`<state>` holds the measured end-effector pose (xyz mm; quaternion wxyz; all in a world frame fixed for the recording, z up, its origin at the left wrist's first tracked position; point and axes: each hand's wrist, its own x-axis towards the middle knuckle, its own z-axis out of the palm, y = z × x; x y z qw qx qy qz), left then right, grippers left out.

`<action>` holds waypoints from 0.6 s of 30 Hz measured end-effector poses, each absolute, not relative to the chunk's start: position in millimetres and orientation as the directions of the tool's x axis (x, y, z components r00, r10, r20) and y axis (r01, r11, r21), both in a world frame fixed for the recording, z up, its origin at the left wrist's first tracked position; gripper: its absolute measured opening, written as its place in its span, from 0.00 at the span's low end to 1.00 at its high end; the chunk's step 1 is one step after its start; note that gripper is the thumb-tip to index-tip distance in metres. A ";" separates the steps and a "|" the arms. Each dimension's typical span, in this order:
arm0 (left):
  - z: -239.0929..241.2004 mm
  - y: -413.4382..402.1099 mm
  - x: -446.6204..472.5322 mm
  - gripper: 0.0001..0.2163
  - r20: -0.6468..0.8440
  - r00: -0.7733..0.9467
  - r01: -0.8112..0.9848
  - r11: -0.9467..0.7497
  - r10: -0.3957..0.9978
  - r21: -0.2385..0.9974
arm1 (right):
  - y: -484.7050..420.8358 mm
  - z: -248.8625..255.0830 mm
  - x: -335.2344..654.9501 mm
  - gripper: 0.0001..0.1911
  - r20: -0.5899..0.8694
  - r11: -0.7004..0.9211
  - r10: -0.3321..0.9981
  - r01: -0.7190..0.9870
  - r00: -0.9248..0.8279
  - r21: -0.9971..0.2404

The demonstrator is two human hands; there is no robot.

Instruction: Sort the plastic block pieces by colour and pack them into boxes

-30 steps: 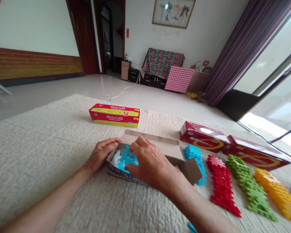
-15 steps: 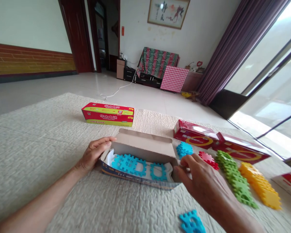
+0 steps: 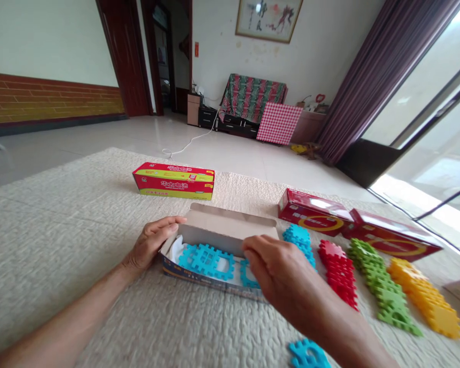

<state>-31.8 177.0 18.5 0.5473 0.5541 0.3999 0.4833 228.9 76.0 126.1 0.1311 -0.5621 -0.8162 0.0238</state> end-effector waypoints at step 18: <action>25.4 174.7 -30.4 0.17 0.154 0.216 -0.086 -0.139 0.964 0.987 | 111.5 110.8 172.2 0.12 -0.075 0.453 0.869 0.847 -0.489 -0.278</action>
